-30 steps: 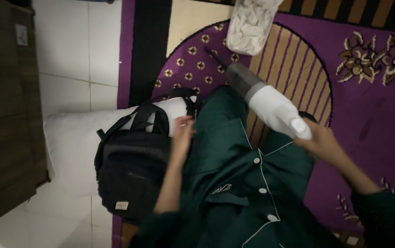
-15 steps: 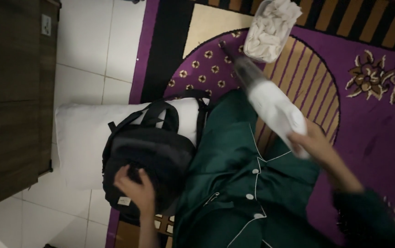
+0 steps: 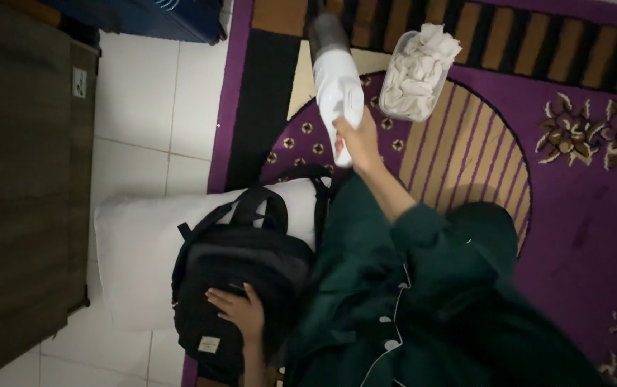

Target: Vacuuming a patterned carpet with a handheld vacuum cleaner while sitting on the floor.

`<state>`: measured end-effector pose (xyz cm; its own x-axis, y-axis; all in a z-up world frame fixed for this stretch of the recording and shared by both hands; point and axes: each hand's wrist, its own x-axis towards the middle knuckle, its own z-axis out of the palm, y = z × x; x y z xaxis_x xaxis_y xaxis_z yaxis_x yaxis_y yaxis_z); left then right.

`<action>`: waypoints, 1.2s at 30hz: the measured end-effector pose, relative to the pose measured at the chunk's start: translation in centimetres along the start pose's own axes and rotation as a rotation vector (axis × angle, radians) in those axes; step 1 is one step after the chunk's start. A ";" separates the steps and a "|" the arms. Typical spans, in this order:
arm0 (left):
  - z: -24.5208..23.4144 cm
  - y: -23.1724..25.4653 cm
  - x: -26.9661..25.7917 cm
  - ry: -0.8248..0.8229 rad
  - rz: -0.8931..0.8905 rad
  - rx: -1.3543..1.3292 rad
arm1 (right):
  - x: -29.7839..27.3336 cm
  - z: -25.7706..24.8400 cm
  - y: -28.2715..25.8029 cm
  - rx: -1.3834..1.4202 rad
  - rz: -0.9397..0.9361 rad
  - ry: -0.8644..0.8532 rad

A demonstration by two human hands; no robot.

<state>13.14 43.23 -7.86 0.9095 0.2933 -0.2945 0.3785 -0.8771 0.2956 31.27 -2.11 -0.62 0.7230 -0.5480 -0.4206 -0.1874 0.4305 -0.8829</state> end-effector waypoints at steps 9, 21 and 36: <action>3.8 -0.1 2.6 -0.054 -0.069 0.153 | -9.0 -1.6 -0.2 -0.029 0.304 -0.079; 5.0 -0.2 3.6 -0.152 -0.135 0.062 | 0.4 -3.2 -1.1 0.033 0.182 -0.154; 4.5 0.7 4.1 -0.238 -0.213 0.020 | -2.6 -4.5 1.9 -0.222 0.269 -0.169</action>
<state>16.42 42.08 -12.97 0.7439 0.3759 -0.5526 0.5501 -0.8139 0.1870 26.00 -3.11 -2.17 0.7240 -0.3027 -0.6198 -0.5114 0.3674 -0.7769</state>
